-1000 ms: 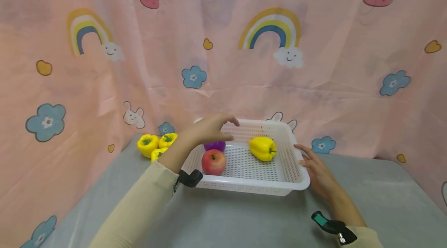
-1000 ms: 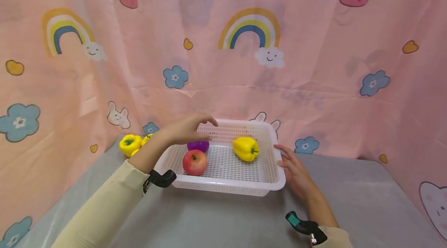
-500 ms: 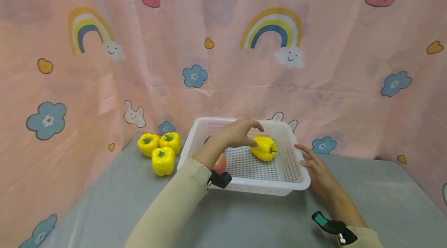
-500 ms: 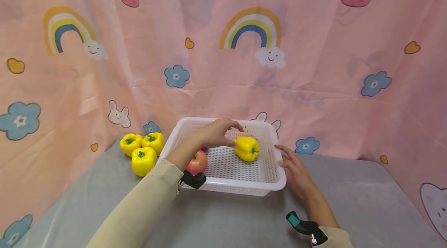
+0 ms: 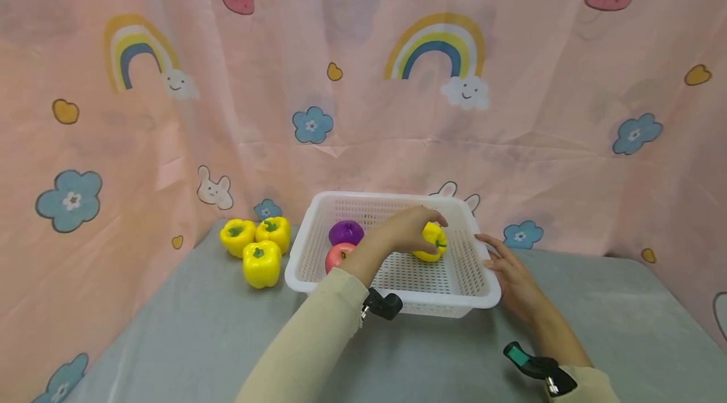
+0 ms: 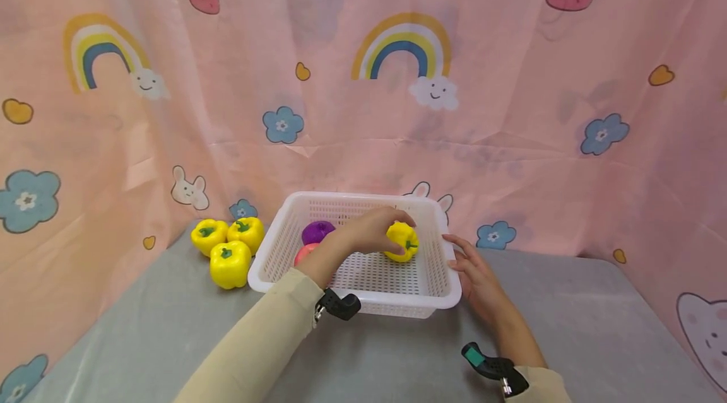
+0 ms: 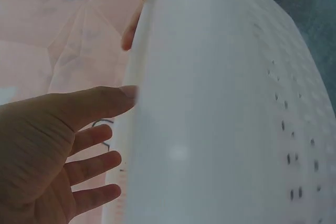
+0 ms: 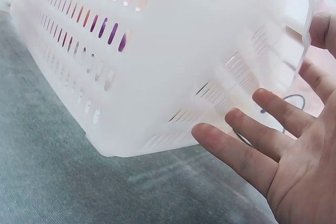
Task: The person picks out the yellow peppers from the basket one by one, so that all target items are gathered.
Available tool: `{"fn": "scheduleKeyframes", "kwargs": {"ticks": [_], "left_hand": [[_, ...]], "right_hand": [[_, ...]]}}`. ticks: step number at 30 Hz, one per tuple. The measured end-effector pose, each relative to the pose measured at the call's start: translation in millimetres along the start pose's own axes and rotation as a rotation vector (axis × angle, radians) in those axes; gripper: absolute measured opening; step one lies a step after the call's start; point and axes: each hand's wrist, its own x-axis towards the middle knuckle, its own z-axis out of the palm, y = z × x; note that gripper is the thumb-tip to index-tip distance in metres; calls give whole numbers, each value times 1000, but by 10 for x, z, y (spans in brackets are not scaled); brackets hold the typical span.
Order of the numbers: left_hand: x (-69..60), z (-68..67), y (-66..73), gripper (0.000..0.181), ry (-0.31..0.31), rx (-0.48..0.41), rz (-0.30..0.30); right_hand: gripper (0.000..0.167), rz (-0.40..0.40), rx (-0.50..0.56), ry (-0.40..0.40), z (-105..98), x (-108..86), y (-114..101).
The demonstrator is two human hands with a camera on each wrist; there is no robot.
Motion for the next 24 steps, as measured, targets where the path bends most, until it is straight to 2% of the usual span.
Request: {"fn": "scheduleKeyframes", "kwargs": {"ticks": [8, 16, 20, 24], "left_hand": [[134, 170, 25, 58, 40, -20, -29], [163, 299, -14, 66, 51, -27, -89], [169, 331, -39, 74, 71, 8, -97], [162, 357, -63, 75, 42, 46, -121]], "right_hand": [[50, -8, 12, 0, -7, -3, -6], [50, -20, 12, -4, -13, 11, -6], [48, -32, 30, -17, -17, 2, -8], [48, -34, 24, -20, -13, -2, -2]]}}
